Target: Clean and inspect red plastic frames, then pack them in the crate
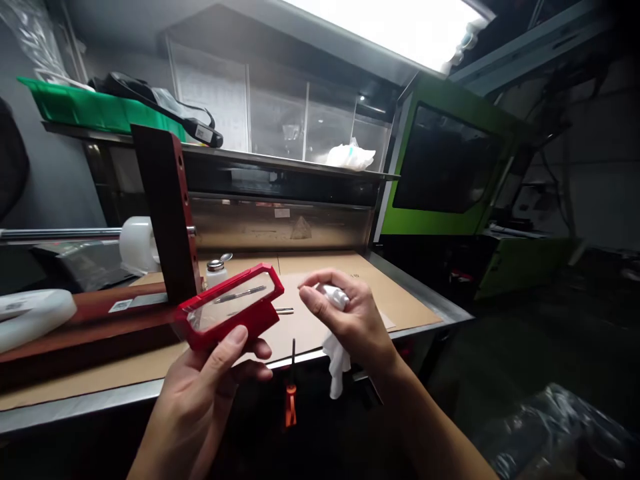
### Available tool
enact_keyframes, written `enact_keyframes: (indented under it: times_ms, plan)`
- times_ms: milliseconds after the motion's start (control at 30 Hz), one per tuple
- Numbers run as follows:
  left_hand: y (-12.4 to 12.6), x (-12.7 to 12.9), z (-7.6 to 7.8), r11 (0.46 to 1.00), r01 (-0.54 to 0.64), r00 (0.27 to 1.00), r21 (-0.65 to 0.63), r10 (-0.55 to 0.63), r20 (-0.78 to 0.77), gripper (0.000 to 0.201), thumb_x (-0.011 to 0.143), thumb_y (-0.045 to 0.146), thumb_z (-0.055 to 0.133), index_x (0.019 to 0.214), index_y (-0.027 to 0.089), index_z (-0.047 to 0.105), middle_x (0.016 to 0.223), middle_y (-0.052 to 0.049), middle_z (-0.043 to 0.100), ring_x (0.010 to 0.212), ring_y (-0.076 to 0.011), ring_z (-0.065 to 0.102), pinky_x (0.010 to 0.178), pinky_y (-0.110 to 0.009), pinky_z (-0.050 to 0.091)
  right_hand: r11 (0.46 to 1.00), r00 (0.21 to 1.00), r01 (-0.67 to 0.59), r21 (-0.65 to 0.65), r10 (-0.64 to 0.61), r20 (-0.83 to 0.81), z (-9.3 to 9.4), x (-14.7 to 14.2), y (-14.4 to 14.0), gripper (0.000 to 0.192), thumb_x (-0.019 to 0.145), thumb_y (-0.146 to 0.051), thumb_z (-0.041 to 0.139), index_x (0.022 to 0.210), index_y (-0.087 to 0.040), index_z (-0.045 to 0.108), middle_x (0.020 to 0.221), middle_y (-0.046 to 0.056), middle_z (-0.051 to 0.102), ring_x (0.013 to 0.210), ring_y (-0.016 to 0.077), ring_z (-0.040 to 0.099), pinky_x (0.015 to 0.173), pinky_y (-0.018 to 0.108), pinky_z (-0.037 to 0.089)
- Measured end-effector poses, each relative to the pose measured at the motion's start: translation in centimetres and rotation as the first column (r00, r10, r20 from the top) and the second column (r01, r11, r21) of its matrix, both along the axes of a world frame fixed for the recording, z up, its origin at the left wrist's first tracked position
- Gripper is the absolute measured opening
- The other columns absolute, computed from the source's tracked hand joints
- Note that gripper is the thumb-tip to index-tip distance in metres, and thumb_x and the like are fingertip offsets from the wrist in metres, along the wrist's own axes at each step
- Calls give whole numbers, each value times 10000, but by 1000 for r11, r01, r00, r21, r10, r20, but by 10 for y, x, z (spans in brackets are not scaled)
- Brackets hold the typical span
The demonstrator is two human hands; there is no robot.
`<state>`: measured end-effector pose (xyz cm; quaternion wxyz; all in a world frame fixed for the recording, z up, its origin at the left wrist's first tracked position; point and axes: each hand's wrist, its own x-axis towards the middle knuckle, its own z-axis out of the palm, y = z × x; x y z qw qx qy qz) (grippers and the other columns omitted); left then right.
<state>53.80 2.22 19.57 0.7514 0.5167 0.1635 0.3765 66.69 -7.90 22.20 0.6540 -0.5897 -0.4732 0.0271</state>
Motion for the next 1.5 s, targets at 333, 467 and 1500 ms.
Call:
enact_keyframes:
  times_ms: [333,467,1500]
  plan:
    - [19,-1,25,987,-25,999,159,32,-40,408,580,463,777,821,143,696,662,-76,710,611,-193,626,560,-218,536,986,993,-113,123,117,-26,40,7,20,179,767,-307,677,774,-137,620,542,-68,434,460,31,339,409,167,267]
    - [19,-2,28,978,-17,997,206,31,-64,382,623,470,746,829,153,693,653,-57,699,631,-184,619,583,-207,533,984,992,-122,128,126,-21,43,6,21,178,758,-301,680,773,-134,621,540,-71,434,454,30,335,415,172,274]
    - [21,-7,29,978,7,998,210,6,-62,364,672,430,723,883,135,690,698,-61,707,650,-198,621,591,-260,533,993,990,-34,112,18,143,45,-4,28,147,743,-282,641,715,-143,601,558,-40,512,472,58,426,425,173,348]
